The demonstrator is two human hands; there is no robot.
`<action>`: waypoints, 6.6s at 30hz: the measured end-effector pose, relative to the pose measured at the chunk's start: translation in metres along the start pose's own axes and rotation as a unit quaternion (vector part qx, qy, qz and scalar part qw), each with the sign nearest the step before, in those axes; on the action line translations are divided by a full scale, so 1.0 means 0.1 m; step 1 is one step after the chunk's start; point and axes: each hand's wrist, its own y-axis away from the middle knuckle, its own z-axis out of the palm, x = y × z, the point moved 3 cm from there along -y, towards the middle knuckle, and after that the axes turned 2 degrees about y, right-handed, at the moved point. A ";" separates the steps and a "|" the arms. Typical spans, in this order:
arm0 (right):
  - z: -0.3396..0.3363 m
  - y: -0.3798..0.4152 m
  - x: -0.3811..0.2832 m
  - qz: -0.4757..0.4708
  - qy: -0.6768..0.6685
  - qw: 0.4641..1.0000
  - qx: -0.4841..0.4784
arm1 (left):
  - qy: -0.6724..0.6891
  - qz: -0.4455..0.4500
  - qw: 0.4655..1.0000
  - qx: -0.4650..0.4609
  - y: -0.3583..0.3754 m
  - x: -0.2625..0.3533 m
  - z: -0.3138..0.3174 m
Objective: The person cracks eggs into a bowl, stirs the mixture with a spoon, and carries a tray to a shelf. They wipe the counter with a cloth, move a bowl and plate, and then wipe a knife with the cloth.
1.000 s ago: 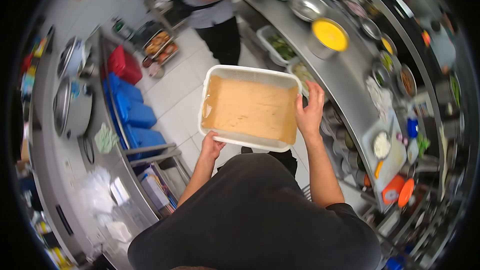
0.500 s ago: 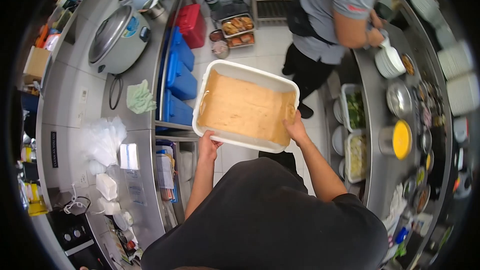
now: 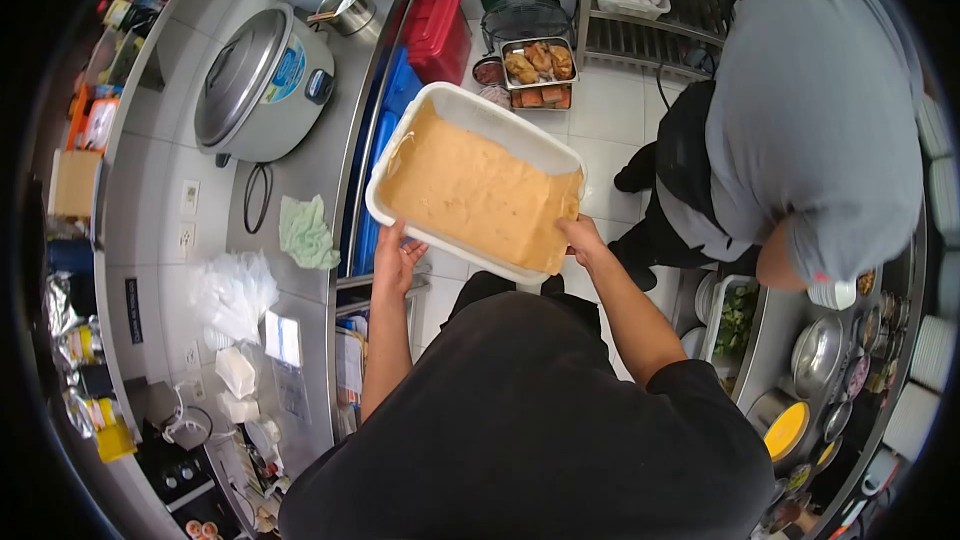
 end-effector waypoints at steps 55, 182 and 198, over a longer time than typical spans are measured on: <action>-4.57 -4.83 -2.92 -0.055 -0.548 0.661 0.510 | -0.414 -0.180 0.889 0.082 -4.90 0.37 1.88; 0.52 5.92 8.87 0.145 -0.685 0.386 0.601 | -0.493 0.483 0.001 -0.724 9.11 -7.78 4.19; 0.18 6.22 8.77 0.169 -0.716 0.464 0.494 | -0.510 0.344 0.053 -0.786 8.52 -7.07 3.60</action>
